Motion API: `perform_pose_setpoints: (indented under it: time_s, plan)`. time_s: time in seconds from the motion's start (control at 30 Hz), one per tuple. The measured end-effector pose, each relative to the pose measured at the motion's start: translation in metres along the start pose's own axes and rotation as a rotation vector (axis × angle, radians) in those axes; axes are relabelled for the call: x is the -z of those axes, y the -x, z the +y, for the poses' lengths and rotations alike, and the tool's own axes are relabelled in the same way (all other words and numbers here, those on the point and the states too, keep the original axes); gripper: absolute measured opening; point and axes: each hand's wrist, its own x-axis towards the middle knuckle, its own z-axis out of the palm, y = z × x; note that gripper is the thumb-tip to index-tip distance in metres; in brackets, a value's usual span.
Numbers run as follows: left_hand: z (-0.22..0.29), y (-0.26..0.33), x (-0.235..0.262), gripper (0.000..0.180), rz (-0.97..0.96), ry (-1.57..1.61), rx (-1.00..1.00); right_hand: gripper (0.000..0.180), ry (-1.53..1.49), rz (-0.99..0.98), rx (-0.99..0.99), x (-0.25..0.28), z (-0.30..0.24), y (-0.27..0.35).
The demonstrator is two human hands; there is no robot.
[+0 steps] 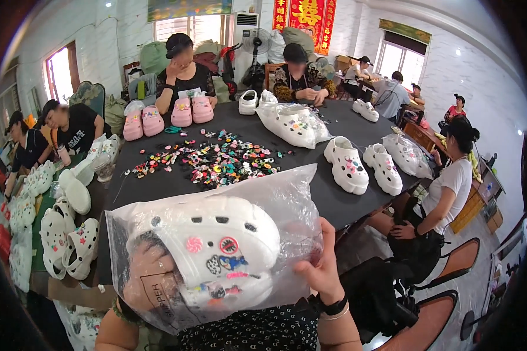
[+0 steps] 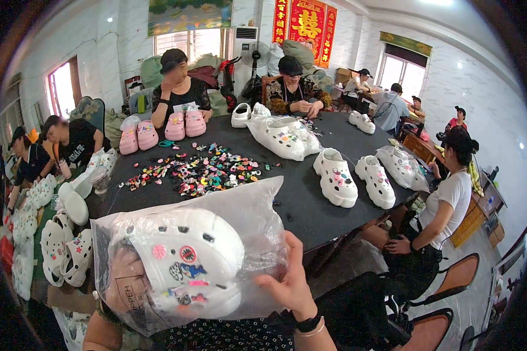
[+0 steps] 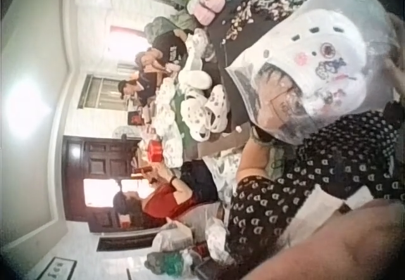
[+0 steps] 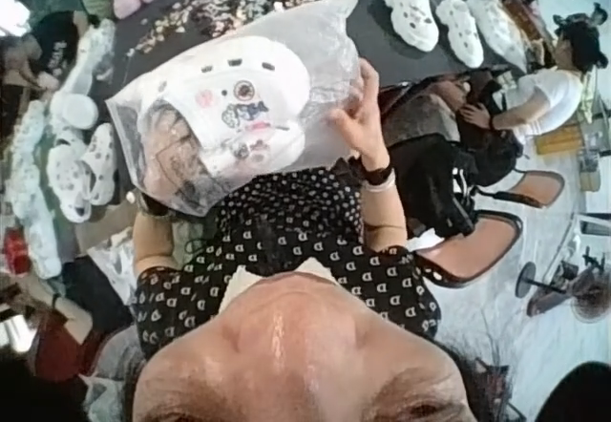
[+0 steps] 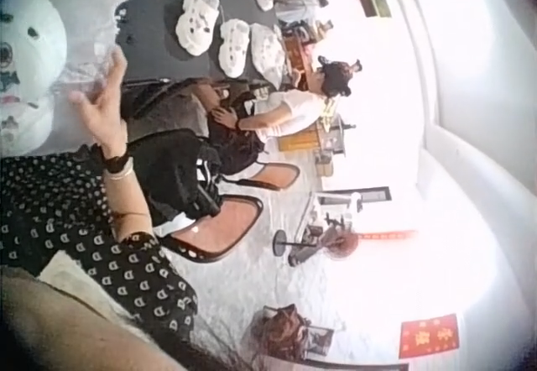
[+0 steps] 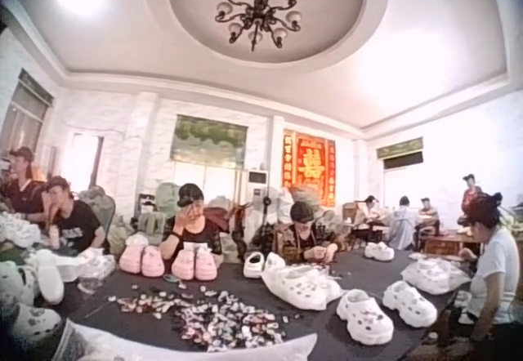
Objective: Decorating white clogs with colorful charms in a workshop setting.
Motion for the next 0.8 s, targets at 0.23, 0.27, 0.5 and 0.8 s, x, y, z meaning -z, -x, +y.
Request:
perform_pose_setpoints:
  time_s: [0.23, 0.27, 0.5, 0.8]
  plan:
    - [-0.001, 0.022, -0.021, 0.030, -0.047, 0.579, 0.419, 0.007, 0.628, 0.215, 0.202, 0.019, 0.003, 0.002]
    - [0.000, 0.012, -0.008, 0.031, 0.042, 0.280, 0.237, 0.005, 0.572, 0.286, 0.149, 0.029, 0.003, 0.004]
    - [-0.013, 0.011, -0.005, 0.032, 0.080, -0.013, -0.013, 0.015, 0.550, 0.282, 0.012, 0.046, -0.005, 0.005]
    - [-0.009, 0.013, -0.010, 0.031, 0.177, 0.252, 0.351, 0.092, 0.535, -0.380, -0.535, 0.012, -0.006, 0.018]
